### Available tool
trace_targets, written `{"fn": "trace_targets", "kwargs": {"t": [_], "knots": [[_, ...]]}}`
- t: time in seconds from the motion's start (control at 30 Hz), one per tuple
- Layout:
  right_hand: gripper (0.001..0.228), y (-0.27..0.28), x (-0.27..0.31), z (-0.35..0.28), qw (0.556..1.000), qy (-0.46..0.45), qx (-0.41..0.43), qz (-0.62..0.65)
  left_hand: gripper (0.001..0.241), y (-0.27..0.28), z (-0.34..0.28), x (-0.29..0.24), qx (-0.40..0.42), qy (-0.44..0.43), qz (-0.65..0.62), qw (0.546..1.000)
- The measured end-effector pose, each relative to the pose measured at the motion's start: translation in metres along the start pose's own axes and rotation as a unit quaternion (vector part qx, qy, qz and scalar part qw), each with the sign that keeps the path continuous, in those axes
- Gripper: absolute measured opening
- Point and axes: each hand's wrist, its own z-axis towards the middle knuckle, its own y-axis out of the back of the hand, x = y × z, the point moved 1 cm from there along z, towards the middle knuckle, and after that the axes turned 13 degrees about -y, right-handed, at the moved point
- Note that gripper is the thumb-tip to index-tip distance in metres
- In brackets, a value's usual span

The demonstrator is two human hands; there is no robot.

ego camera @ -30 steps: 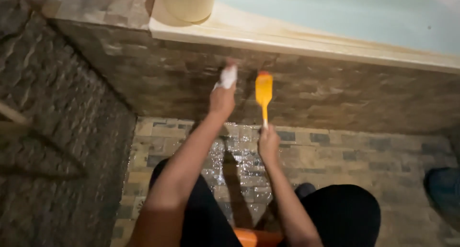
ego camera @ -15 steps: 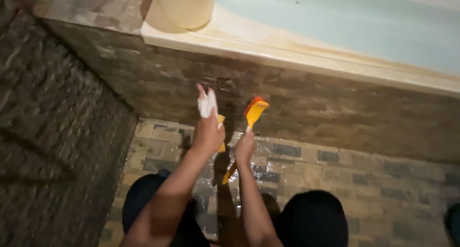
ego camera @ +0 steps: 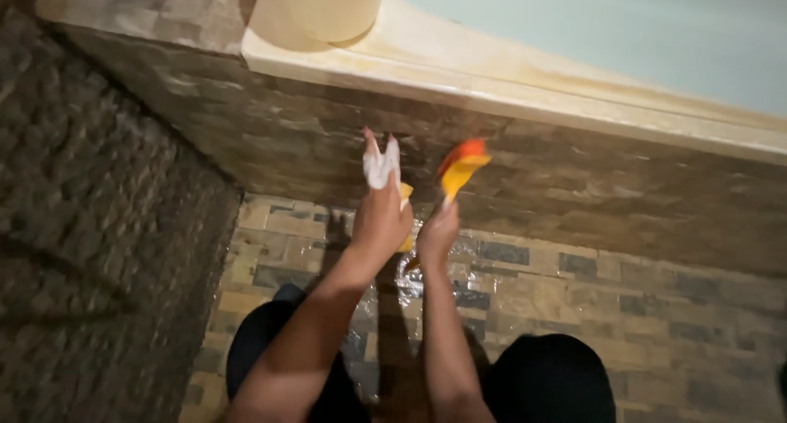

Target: The person scrubs a tiled wall area adjacent to a bathtub using a handheld brush and a sponge. They apply cleaning foam to the surface, scrub the tiles and grout, and rinse the area by pouring water from a small bucket.

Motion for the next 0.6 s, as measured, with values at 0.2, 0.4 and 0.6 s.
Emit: {"fn": "trace_targets", "kwargs": {"t": [0.2, 0.4, 0.6], "knots": [[0.04, -0.011, -0.021, -0.01, 0.998, -0.04, 0.051, -0.006, 0.089, -0.001, -0.003, 0.006, -0.015, -0.013, -0.021, 1.0], [0.037, -0.022, -0.08, -0.011, 0.998, -0.029, 0.008, -0.063, 0.087, -0.007, -0.004, 0.006, -0.03, -0.033, 0.015, 0.999], [0.035, 0.022, -0.101, 0.072, 0.974, -0.18, -0.091, 0.105, 0.087, -0.002, -0.001, -0.003, -0.021, -0.011, 0.025, 0.999]]}}
